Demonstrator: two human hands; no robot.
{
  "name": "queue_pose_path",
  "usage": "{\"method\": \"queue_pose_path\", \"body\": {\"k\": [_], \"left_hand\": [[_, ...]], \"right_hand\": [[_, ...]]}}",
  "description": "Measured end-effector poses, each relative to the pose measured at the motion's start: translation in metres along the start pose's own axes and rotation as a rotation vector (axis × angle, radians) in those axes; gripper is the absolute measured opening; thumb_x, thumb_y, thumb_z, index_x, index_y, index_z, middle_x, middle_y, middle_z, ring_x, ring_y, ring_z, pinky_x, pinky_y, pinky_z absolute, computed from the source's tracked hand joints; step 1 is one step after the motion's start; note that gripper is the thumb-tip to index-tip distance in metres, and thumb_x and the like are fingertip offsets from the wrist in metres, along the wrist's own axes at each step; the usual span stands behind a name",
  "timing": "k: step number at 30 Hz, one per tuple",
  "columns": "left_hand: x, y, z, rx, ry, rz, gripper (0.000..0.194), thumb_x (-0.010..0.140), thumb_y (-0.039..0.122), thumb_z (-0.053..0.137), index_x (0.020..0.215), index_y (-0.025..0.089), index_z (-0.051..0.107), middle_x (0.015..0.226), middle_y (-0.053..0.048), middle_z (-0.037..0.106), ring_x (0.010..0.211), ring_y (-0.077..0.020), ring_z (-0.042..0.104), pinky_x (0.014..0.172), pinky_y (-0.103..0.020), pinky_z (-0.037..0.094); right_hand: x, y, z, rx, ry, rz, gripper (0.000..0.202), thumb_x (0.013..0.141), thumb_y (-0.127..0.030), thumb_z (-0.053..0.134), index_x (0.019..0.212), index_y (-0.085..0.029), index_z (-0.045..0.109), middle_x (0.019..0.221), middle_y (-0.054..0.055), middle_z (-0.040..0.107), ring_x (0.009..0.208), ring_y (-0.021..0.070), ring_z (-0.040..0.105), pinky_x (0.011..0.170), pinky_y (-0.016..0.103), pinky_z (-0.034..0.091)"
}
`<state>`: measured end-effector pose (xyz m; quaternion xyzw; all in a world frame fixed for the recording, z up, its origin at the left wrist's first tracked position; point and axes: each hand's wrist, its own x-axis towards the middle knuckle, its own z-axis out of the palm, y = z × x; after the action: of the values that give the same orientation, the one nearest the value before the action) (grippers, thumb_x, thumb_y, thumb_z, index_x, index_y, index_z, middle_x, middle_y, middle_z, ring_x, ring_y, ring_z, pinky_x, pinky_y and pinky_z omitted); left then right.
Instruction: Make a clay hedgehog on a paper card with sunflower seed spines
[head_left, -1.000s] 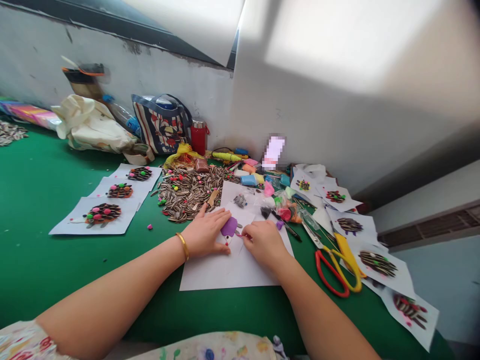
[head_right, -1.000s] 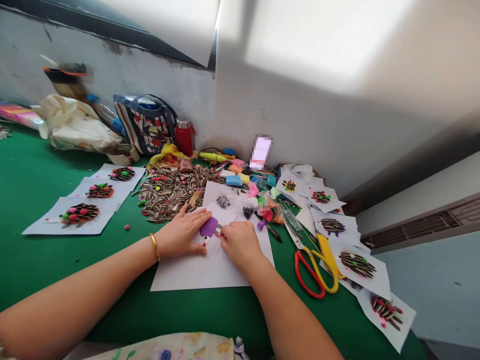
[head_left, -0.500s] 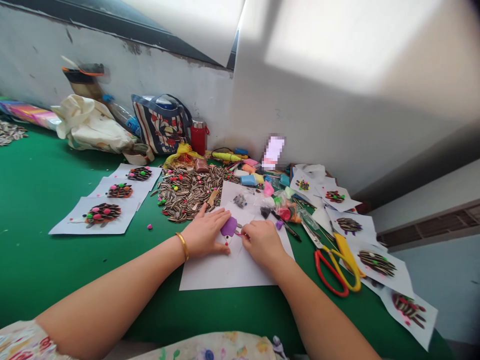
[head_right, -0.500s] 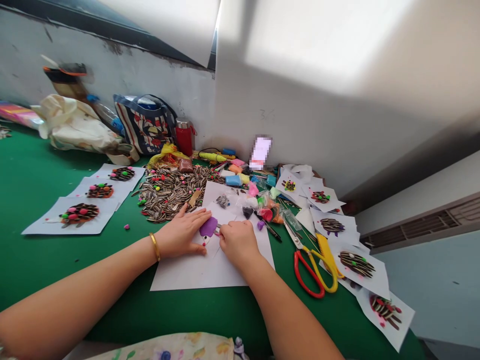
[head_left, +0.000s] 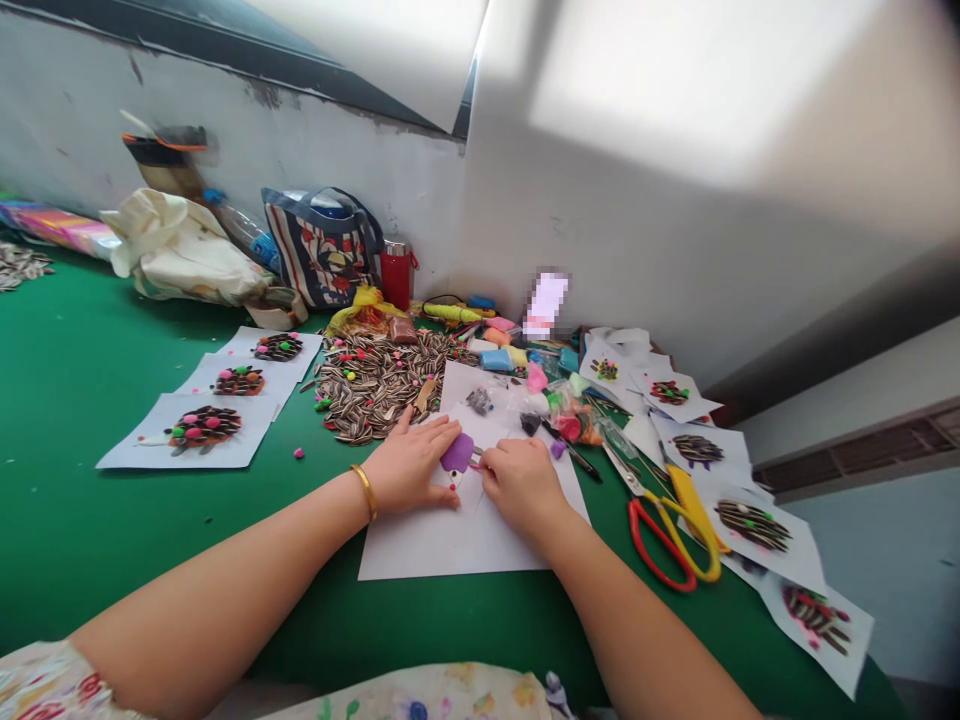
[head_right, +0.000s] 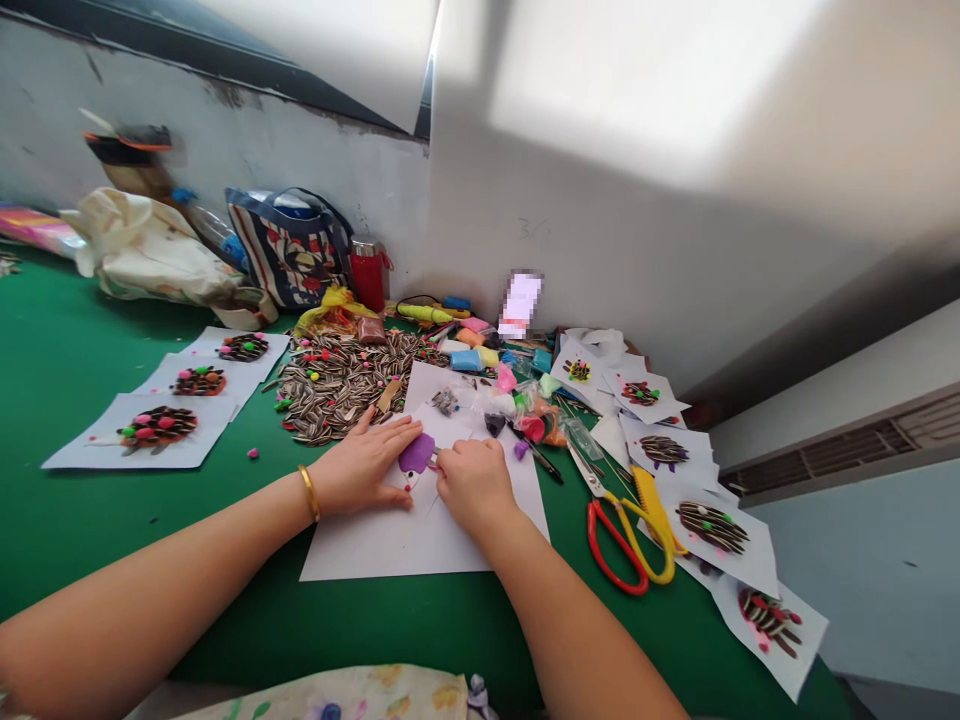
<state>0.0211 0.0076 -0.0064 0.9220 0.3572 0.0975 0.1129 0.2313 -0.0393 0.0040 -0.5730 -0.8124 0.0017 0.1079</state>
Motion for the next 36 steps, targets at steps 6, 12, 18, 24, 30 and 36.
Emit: {"method": "queue_pose_path", "body": {"k": [6, 12, 18, 24, 30, 36], "left_hand": [[-0.001, -0.002, 0.003, -0.004, 0.002, 0.006, 0.099, 0.071, 0.071, 0.064, 0.150, 0.022, 0.028, 0.151, -0.015, 0.042, 0.142, -0.0314, 0.033, 0.118, -0.052, -0.003], [-0.001, -0.002, 0.002, 0.001, 0.001, 0.007, 0.101, 0.070, 0.071, 0.065, 0.150, 0.023, 0.028, 0.151, -0.014, 0.042, 0.143, -0.0312, 0.032, 0.118, -0.052, -0.003], [-0.001, -0.002, 0.002, 0.007, -0.003, 0.006, 0.104, 0.068, 0.071, 0.066, 0.151, 0.023, 0.027, 0.151, -0.014, 0.041, 0.142, -0.0317, 0.033, 0.118, -0.053, -0.001], [-0.002, -0.001, 0.003, 0.011, 0.012, 0.007, 0.101, 0.070, 0.072, 0.065, 0.150, 0.023, 0.029, 0.151, -0.013, 0.042, 0.142, -0.0309, 0.033, 0.118, -0.052, -0.005], [-0.002, 0.007, 0.001, 0.034, 0.029, -0.014, 0.095, 0.072, 0.072, 0.063, 0.149, 0.024, 0.033, 0.150, -0.013, 0.044, 0.140, -0.0331, 0.036, 0.118, -0.054, -0.005], [-0.004, 0.017, 0.001, 0.043, 0.078, -0.052, 0.090, 0.073, 0.075, 0.058, 0.145, 0.024, 0.041, 0.144, -0.013, 0.050, 0.134, -0.0359, 0.042, 0.117, -0.057, -0.010]], "right_hand": [[-0.001, 0.009, -0.010, 0.101, -0.071, 0.014, 0.014, 0.084, -0.017, 0.060, 0.080, -0.023, 0.072, 0.077, 0.000, 0.069, 0.080, 0.0149, 0.060, 0.073, 0.030, 0.029], [-0.002, 0.015, -0.010, 0.116, -0.082, 0.011, 0.013, 0.085, -0.018, 0.060, 0.082, -0.024, 0.072, 0.079, -0.001, 0.069, 0.081, 0.0137, 0.060, 0.073, 0.030, 0.029], [-0.002, 0.012, -0.008, 0.099, -0.043, 0.019, 0.014, 0.084, -0.017, 0.060, 0.083, -0.023, 0.072, 0.080, 0.001, 0.069, 0.085, 0.0159, 0.060, 0.077, 0.032, 0.028], [-0.001, 0.018, -0.011, 0.139, -0.049, 0.082, 0.017, 0.085, -0.016, 0.057, 0.088, -0.023, 0.072, 0.084, 0.002, 0.069, 0.079, 0.0153, 0.060, 0.072, 0.028, 0.034], [-0.002, 0.022, -0.005, 0.127, -0.008, 0.124, 0.025, 0.087, -0.012, 0.053, 0.102, -0.023, 0.069, 0.098, 0.004, 0.068, 0.085, 0.0154, 0.062, 0.072, 0.025, 0.040], [-0.001, 0.025, -0.005, 0.014, -0.021, 0.161, 0.020, 0.090, -0.018, 0.054, 0.098, -0.023, 0.071, 0.091, 0.004, 0.070, 0.083, 0.0181, 0.062, 0.070, 0.029, 0.036]]}}
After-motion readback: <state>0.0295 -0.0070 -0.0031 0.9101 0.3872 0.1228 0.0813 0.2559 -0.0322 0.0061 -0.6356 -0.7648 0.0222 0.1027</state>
